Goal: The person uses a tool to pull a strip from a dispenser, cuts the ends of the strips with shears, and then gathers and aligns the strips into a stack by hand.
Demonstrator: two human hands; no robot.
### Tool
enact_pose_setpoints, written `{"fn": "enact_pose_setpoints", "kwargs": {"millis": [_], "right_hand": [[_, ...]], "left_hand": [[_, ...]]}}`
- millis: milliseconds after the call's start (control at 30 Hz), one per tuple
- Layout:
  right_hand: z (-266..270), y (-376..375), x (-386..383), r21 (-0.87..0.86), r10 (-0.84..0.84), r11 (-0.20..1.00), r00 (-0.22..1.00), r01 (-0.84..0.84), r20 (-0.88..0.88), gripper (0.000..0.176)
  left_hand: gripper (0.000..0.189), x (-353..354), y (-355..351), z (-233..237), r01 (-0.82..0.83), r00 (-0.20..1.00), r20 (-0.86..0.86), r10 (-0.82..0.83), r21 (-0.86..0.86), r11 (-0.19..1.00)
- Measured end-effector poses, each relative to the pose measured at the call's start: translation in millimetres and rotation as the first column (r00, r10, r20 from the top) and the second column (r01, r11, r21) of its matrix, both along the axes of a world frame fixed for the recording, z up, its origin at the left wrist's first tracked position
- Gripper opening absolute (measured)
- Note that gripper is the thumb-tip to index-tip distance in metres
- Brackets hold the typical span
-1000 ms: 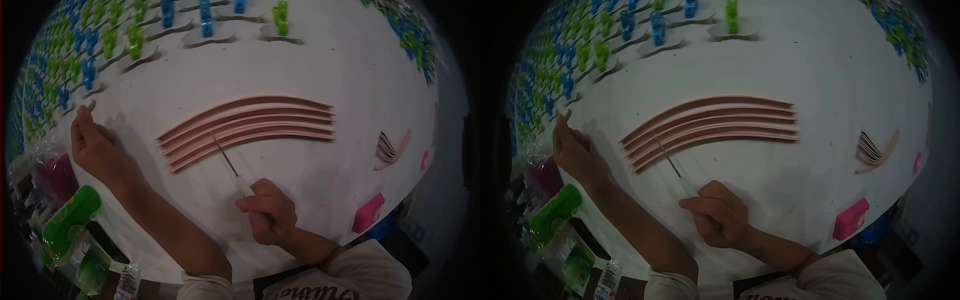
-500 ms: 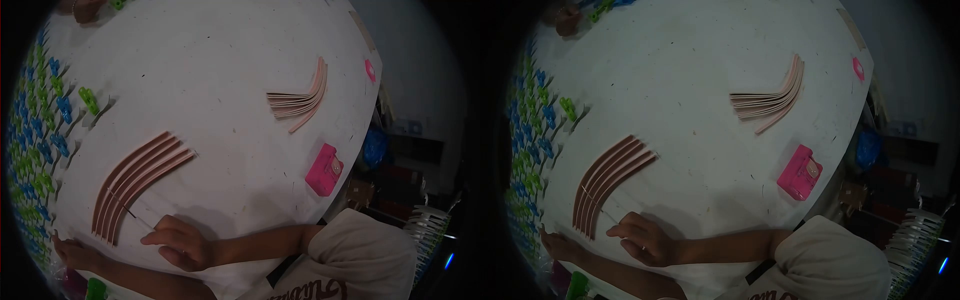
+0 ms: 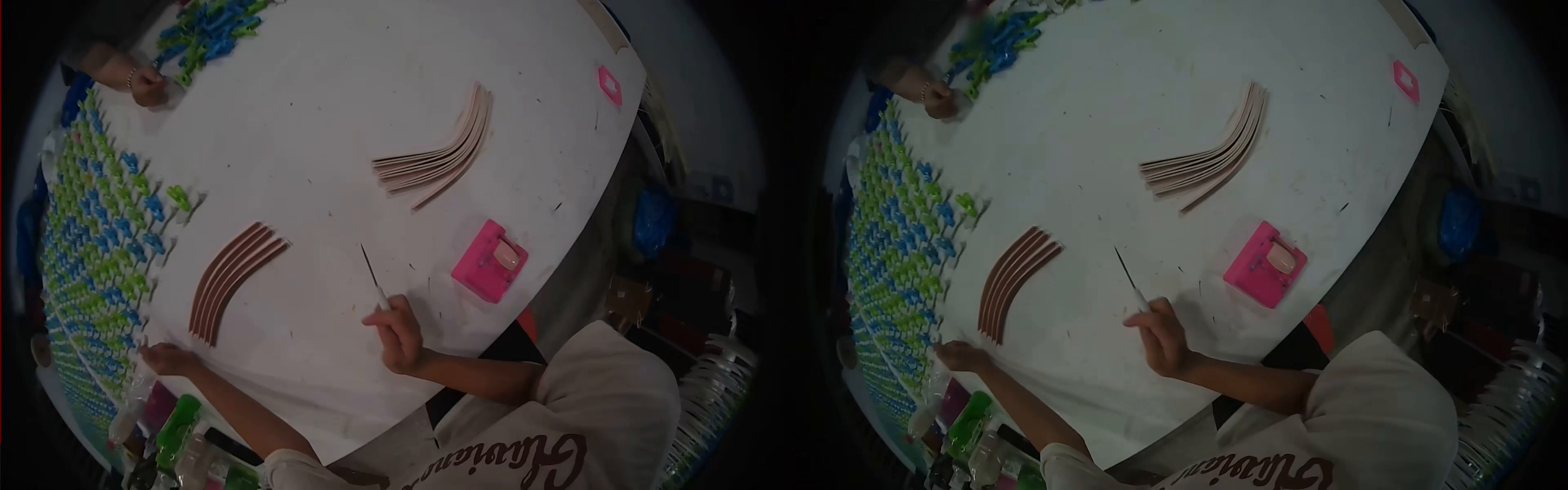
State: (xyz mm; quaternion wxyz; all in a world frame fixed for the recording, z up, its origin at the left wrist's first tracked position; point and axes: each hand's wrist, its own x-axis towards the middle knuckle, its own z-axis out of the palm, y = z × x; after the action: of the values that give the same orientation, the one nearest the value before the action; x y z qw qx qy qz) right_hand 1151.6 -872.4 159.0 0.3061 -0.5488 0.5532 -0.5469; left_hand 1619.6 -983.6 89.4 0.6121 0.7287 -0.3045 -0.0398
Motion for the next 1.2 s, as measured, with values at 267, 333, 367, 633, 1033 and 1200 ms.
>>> {"fn": "enact_pose_setpoints", "kwargs": {"millis": [267, 333, 367, 633, 1033, 1200], "right_hand": [[102.5, 69.1, -195.6, 0.043, 0.159, 0.987, 0.908, -0.155, -0.386, 0.015], [103.2, 64.2, -236.9, 0.067, 0.003, 0.997, 0.885, 0.032, -0.465, 0.014], [100.7, 62.7, -255.1, 0.072, -0.088, 0.988, 0.876, 0.138, -0.474, 0.014], [38.2, 155.4, -384.7, 0.084, -0.438, 0.803, 0.680, 0.590, -0.588, 0.015], [-49.6, 260.0, -433.8, 0.258, -0.537, 0.403, 0.455, 0.878, -0.711, 0.019], [-33.5, 226.4, -438.3, 0.243, -0.568, 0.499, 0.526, 0.832, -0.633, 0.020]], "left_hand": [[0.039, -359.7, 30.5, 75.3, 0.462, 0.870, 0.082, -0.486, 0.212, 0.861], [0.065, -449.7, 46.9, 52.2, 0.647, 0.585, 0.251, -0.771, 0.429, 0.631], [0.072, -483.3, 44.3, 62.3, 0.758, 0.468, 0.191, -0.863, 0.415, 0.503], [0.073, -575.9, 7.8, 86.3, 0.610, 0.288, 0.192, -0.938, 0.718, 0.335], [0.072, -571.8, 9.0, 88.1, 0.609, 0.191, 0.291, -0.938, 0.714, 0.346], [0.069, -571.6, 5.9, 90.5, 0.591, 0.197, 0.300, -0.933, 0.723, 0.357]]}}
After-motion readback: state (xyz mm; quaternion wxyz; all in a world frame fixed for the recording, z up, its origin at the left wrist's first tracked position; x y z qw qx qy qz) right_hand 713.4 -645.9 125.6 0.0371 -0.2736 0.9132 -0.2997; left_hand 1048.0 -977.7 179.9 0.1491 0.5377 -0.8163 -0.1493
